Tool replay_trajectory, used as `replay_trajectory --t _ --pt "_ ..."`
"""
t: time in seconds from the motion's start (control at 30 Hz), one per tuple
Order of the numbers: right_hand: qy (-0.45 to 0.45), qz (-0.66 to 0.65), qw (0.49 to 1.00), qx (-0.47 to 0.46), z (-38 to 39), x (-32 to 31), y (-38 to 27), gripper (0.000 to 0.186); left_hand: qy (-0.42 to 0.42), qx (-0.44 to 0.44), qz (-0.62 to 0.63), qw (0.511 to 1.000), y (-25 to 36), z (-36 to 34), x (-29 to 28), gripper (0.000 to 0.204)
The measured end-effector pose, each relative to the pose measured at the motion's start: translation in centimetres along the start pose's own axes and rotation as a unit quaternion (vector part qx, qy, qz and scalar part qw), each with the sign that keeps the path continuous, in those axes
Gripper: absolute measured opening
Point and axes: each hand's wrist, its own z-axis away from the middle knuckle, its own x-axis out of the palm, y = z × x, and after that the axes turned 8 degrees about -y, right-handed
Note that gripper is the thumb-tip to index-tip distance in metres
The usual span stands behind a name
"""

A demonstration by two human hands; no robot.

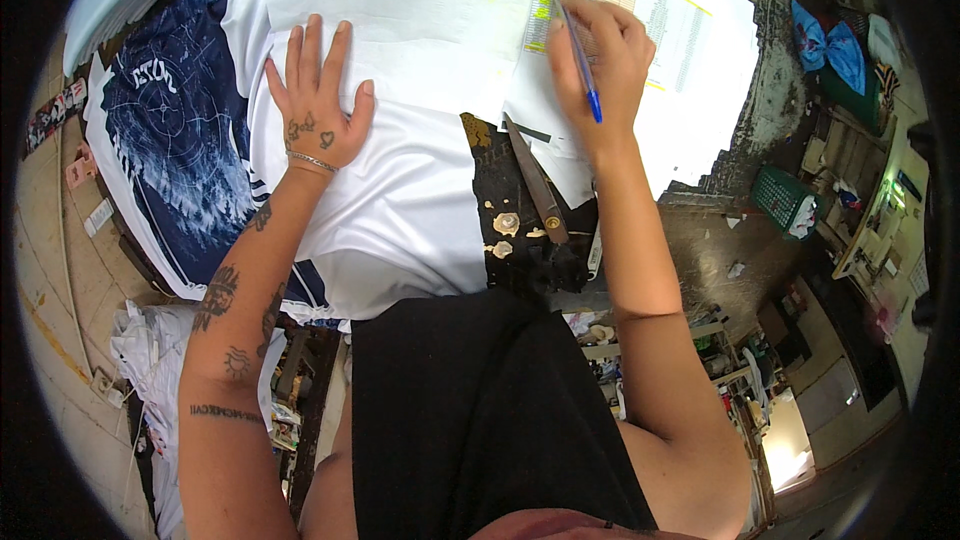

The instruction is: The person repeatedly cuts the side seams of several white and blue jerseys using large shears. After each cut, the person writes on a clipboard and then proceeds to the next jersey. The workspace is cluttered with fabric scraps and stacks of garments.

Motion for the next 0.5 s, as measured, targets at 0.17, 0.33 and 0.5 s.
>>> replay_trajectory --t 0.17,0.33,0.5 --pt "-0.031 -0.023 0.998 0.040 2.8 -1.3 -1.1 0.030 0.118 -0.030 0.065 0.990 -0.3 -0.2 -0.3 0.084" --pt "-0.050 -0.050 0.996 0.060 4.3 -3.3 -1.7 0.031 0.195 -0.144 0.192 0.951 -1.2 -0.3 0.5 0.091" --pt "-0.068 -0.112 0.988 0.079 5.7 -4.7 -1.3 0.033 0.182 -0.296 0.316 0.883 -0.7 -1.8 -2.0 0.082"
